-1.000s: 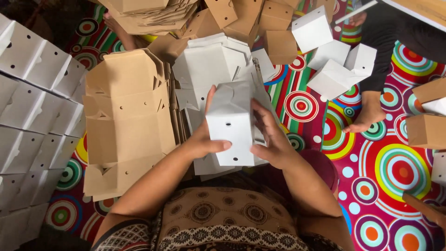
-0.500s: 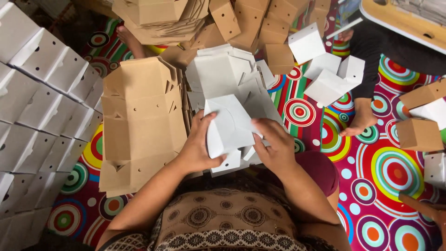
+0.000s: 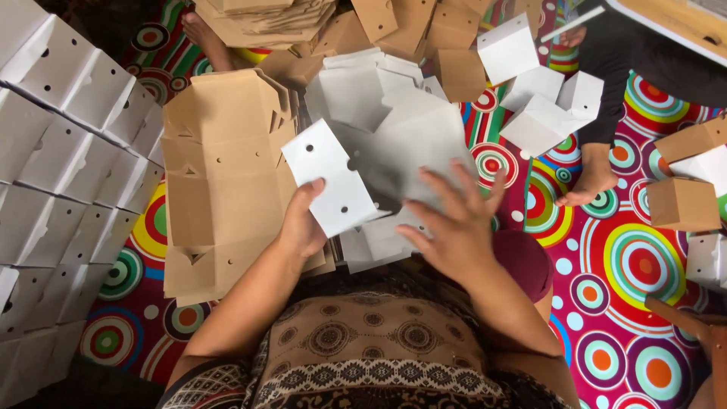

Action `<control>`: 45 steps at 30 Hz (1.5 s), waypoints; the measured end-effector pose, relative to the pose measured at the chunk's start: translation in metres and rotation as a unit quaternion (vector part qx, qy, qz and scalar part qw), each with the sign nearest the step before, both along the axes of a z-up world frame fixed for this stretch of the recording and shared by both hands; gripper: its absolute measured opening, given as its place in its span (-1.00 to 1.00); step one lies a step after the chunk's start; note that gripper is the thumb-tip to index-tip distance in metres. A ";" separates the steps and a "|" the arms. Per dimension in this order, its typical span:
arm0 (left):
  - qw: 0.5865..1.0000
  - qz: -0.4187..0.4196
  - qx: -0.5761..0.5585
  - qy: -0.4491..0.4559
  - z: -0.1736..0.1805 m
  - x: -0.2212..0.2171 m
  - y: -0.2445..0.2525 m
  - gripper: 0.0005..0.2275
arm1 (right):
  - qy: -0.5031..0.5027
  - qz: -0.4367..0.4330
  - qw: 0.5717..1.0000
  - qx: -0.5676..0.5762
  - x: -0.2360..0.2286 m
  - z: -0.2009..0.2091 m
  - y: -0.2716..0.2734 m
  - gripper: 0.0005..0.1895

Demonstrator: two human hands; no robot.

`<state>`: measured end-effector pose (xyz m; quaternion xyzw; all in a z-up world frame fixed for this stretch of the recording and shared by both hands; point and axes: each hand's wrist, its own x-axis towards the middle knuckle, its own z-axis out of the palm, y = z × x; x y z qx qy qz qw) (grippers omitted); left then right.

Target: Rapidly folding flat cardboard templates into small boxes and stacking them.

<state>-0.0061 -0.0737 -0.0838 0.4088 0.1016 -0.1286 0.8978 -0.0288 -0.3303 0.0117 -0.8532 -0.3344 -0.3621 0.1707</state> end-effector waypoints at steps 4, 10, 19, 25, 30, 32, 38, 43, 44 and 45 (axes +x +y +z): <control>0.998 0.036 -0.029 0.034 0.038 -0.007 -0.012 -0.29 | 0.014 -0.016 0.998 0.054 0.000 -0.034 0.017 -0.95; 0.978 0.105 -0.154 0.098 0.057 -0.004 -0.007 -0.36 | 0.094 0.098 0.978 0.158 0.016 -0.026 -0.008 -0.96; 0.994 0.037 -0.047 -0.095 0.072 -0.022 -0.051 -0.39 | 0.249 0.096 0.934 0.237 0.013 -0.031 0.010 -0.79; 0.960 0.159 0.102 -0.205 0.048 -0.014 -0.025 -0.27 | 0.216 0.217 0.925 0.227 0.015 -0.012 -0.020 -0.81; 0.773 0.265 0.332 -0.471 -0.017 0.023 -0.064 0.19 | 0.258 0.146 0.935 0.196 0.015 0.033 -0.006 -0.42; 0.742 0.265 0.372 -0.491 -0.017 0.025 -0.070 0.23 | 0.255 0.145 0.932 0.213 0.012 0.046 0.010 -0.49; 0.624 0.245 0.501 -0.547 0.033 0.006 -0.053 0.03 | 0.118 0.091 0.986 0.076 0.044 0.049 0.009 -0.80; 0.578 0.124 0.520 -0.616 0.026 0.010 -0.043 -0.57 | 0.034 0.105 0.989 -0.095 0.038 0.015 0.016 -0.73; 0.560 0.110 0.582 -0.579 0.023 0.015 -0.039 -0.60 | 0.047 0.117 0.988 -0.085 0.041 0.002 0.013 -0.83; 0.540 0.095 0.641 -0.537 0.020 0.021 -0.034 -0.61 | 0.060 0.130 0.987 -0.075 0.044 -0.011 0.009 -0.84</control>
